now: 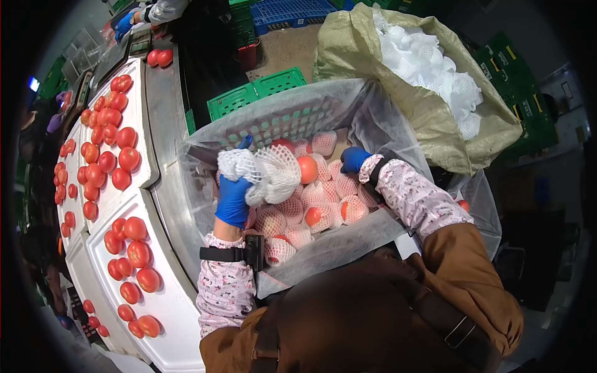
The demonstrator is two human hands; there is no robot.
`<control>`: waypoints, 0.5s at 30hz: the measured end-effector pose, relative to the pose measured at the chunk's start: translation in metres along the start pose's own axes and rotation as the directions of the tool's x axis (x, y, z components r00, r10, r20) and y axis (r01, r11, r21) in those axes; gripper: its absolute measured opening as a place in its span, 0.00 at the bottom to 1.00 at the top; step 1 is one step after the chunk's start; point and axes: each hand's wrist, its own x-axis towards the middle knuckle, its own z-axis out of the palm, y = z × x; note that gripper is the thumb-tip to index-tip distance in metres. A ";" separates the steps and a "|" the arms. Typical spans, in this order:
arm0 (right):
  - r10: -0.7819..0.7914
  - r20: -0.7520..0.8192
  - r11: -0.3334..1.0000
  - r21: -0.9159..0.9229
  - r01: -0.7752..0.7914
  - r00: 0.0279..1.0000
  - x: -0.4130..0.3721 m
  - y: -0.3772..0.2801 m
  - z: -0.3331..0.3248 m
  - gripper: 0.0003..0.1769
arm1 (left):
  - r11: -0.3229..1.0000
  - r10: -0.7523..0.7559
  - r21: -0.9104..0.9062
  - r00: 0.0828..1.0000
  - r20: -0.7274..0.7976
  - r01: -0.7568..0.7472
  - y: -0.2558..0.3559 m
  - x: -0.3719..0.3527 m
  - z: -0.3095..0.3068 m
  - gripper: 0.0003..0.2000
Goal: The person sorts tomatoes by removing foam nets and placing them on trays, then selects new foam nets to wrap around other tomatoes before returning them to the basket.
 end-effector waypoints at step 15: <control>-0.376 -0.677 0.278 0.569 0.774 0.633 -0.059 -0.162 -0.078 0.22 | 0.782 0.014 0.594 0.958 0.288 -0.190 0.009 -0.006 0.017 0.20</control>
